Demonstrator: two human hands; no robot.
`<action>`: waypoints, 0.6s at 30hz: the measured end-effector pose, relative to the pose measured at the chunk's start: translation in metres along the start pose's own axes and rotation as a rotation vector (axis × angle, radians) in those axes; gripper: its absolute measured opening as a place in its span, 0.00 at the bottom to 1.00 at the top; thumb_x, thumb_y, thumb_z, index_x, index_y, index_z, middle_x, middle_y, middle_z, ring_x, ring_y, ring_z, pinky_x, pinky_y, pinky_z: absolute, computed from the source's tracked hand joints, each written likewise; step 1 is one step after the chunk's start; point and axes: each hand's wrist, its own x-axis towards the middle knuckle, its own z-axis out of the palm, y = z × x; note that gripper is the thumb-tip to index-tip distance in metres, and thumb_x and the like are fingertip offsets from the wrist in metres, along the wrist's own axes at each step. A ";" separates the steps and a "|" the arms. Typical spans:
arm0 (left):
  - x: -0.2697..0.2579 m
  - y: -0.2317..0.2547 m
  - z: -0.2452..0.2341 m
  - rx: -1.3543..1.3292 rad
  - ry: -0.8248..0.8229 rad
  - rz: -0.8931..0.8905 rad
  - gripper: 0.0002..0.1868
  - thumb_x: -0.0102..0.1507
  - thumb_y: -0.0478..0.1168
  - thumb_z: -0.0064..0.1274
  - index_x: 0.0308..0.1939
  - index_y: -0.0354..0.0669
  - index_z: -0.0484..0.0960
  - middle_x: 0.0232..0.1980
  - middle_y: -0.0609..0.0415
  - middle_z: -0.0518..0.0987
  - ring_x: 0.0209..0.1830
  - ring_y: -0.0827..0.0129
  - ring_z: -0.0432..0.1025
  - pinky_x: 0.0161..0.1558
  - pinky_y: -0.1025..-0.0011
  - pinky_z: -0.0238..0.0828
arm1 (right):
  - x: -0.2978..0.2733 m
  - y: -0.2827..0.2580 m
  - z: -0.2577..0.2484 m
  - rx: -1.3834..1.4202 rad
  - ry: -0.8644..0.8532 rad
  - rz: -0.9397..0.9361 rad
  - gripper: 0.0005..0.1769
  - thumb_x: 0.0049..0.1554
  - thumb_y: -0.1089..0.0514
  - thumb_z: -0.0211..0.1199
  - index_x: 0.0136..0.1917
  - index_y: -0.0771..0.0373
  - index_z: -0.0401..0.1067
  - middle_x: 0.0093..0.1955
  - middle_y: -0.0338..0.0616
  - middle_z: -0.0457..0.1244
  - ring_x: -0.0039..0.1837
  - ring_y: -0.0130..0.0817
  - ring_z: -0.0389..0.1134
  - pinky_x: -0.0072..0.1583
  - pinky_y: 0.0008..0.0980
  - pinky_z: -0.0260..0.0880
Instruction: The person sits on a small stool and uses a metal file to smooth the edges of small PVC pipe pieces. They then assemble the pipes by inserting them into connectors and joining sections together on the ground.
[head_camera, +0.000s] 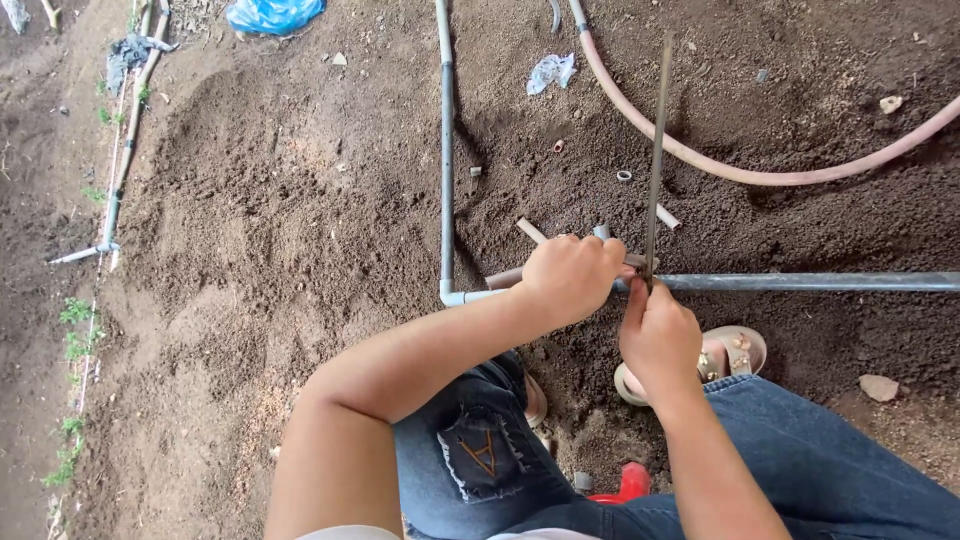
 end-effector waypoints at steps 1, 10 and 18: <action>0.001 0.003 0.000 0.000 0.003 -0.003 0.17 0.75 0.38 0.32 0.46 0.36 0.78 0.39 0.39 0.84 0.36 0.47 0.84 0.32 0.51 0.84 | -0.001 0.003 0.000 -0.001 0.000 -0.004 0.26 0.76 0.44 0.44 0.48 0.59 0.75 0.33 0.57 0.70 0.44 0.66 0.75 0.47 0.59 0.73; 0.016 -0.052 -0.013 0.013 0.073 -0.229 0.23 0.78 0.46 0.28 0.49 0.39 0.79 0.38 0.43 0.84 0.34 0.53 0.84 0.37 0.55 0.85 | -0.031 -0.001 0.021 -0.028 -0.260 0.109 0.28 0.75 0.39 0.36 0.57 0.47 0.78 0.34 0.46 0.72 0.44 0.54 0.77 0.49 0.51 0.75; 0.002 -0.046 -0.013 0.094 0.169 -0.216 0.22 0.78 0.52 0.37 0.46 0.39 0.79 0.36 0.46 0.83 0.36 0.49 0.85 0.39 0.52 0.84 | -0.032 -0.002 0.024 -0.038 -0.305 0.109 0.29 0.75 0.38 0.34 0.59 0.46 0.77 0.32 0.45 0.71 0.43 0.52 0.77 0.50 0.50 0.75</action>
